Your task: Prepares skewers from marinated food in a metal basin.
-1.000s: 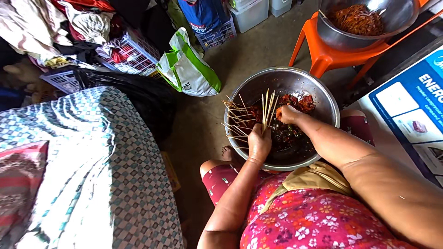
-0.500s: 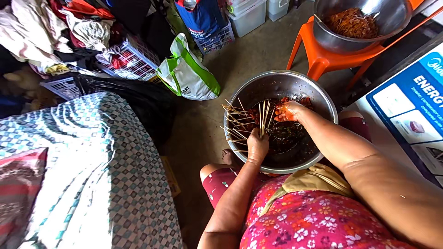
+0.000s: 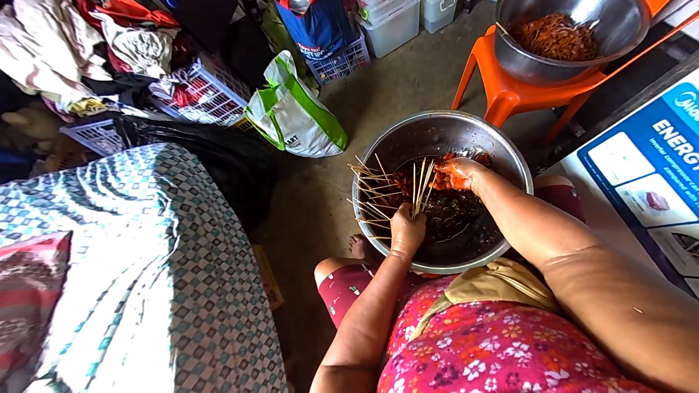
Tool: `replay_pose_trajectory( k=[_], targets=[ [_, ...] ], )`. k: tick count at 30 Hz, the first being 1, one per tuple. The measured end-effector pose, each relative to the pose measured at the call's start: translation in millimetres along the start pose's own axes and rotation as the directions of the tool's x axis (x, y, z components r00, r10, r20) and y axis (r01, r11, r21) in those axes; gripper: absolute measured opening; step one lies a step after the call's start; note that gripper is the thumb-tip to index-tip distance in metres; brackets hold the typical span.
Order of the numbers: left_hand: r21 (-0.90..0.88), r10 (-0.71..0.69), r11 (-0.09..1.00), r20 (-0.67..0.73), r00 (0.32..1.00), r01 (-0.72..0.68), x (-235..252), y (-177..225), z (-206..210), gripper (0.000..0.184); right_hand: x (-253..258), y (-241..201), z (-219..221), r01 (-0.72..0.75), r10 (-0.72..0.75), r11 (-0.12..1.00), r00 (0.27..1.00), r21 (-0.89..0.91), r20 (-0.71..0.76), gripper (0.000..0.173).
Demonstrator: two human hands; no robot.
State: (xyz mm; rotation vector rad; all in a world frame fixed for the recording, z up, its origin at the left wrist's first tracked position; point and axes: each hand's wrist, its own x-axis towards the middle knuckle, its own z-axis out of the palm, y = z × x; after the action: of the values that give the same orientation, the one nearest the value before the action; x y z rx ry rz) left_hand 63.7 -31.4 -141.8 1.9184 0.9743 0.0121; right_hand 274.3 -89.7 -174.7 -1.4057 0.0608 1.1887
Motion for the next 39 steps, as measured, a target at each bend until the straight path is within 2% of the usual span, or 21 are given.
replay_pose_trajectory(
  k=[3, 8, 10, 14, 16, 17, 18, 20, 21, 23, 25, 26, 28, 32, 34, 37, 39],
  targets=[
    [-0.017, -0.004, 1.0, -0.013, 1.0, 0.003, -1, 0, 0, 0.019, -1, 2, 1, 0.012, -0.009, 0.997, 0.999, -0.072, 0.038, 0.022],
    [-0.151, -0.017, 0.989, -0.082, 0.996, 0.005, 1, -6, 5, 0.018, -18, 12, 19, 0.008, 0.003, 0.992, 0.996, -0.125, 0.089, 0.022],
    [-0.144, -0.033, 0.989, -0.092, 0.995, 0.019, 2, -6, 5, 0.022, -21, 26, 27, -0.016, 0.039, 0.988, 0.988, -0.152, 0.15, 0.024],
    [-0.078, -0.062, 0.996, -0.112, 0.992, 0.053, 4, -4, 2, 0.027, -4, 53, 29, -0.048, 0.091, 0.986, 0.956, -0.159, 0.279, 0.017],
    [-0.052, -0.067, 0.997, -0.117, 0.991, 0.061, 4, -2, 1, 0.028, -2, 47, 29, 0.015, 0.056, 0.963, 0.965, -0.27, 0.255, 0.023],
    [-0.046, -0.065, 0.997, -0.124, 0.99, 0.059, 4, -1, 0, 0.029, -3, 38, 28, 0.102, -0.023, 0.901, 0.982, -0.422, 0.188, 0.029],
    [-0.044, -0.064, 0.997, -0.127, 0.99, 0.058, 4, -1, 0, 0.029, -3, 28, 24, 0.178, -0.137, 0.779, 0.984, -0.601, 0.115, 0.033],
    [-0.044, -0.06, 0.998, -0.123, 0.991, 0.055, 4, -1, 1, 0.029, 9, 15, 4, 0.244, -0.423, 0.462, 0.906, -0.853, 0.03, 0.031],
    [-0.041, -0.055, 0.998, -0.12, 0.991, 0.05, 3, 0, 1, 0.029, 14, 10, -5, 0.228, -0.499, 0.367, 0.867, -0.902, 0.016, 0.03],
    [-0.04, -0.045, 0.998, -0.113, 0.993, 0.041, 3, 0, 2, 0.029, 20, 4, -16, 0.157, -0.51, 0.293, 0.86, -0.943, -0.015, 0.051],
    [-0.042, -0.043, 0.998, -0.105, 0.994, 0.039, 3, 0, 2, 0.029, 26, 8, -16, 0.071, -0.448, 0.222, 0.893, -0.972, -0.037, 0.071],
    [-0.041, -0.045, 0.998, -0.101, 0.994, 0.041, 3, -1, 2, 0.029, 26, 11, -12, 0.033, -0.405, 0.177, 0.913, -0.984, -0.042, 0.074],
    [-0.04, -0.05, 0.998, -0.098, 0.994, 0.046, 3, -2, 1, 0.027, 25, 16, -6, 0.019, -0.349, 0.118, 0.937, -0.993, -0.024, 0.063],
    [-0.037, -0.054, 0.998, -0.098, 0.994, 0.05, 3, -2, 1, 0.027, 30, 17, -6, 0.019, -0.217, 0.138, 0.976, -0.99, -0.012, 0.036],
    [-0.04, -0.047, 0.998, -0.095, 0.994, 0.044, 4, -2, 1, 0.028, 36, 18, -13, 0.038, -0.176, 0.216, 0.984, -0.976, -0.001, 0.027],
    [-0.052, -0.035, 0.998, -0.086, 0.996, 0.03, 5, -3, 2, 0.027, 39, 14, -18, 0.089, -0.217, 0.324, 0.976, -0.942, 0.018, 0.019],
    [-0.063, -0.018, 0.998, -0.084, 0.996, 0.013, 5, -4, 2, 0.026, 37, 11, -20, 0.148, -0.296, 0.462, 0.955, -0.875, 0.005, 0.021]
  ],
)
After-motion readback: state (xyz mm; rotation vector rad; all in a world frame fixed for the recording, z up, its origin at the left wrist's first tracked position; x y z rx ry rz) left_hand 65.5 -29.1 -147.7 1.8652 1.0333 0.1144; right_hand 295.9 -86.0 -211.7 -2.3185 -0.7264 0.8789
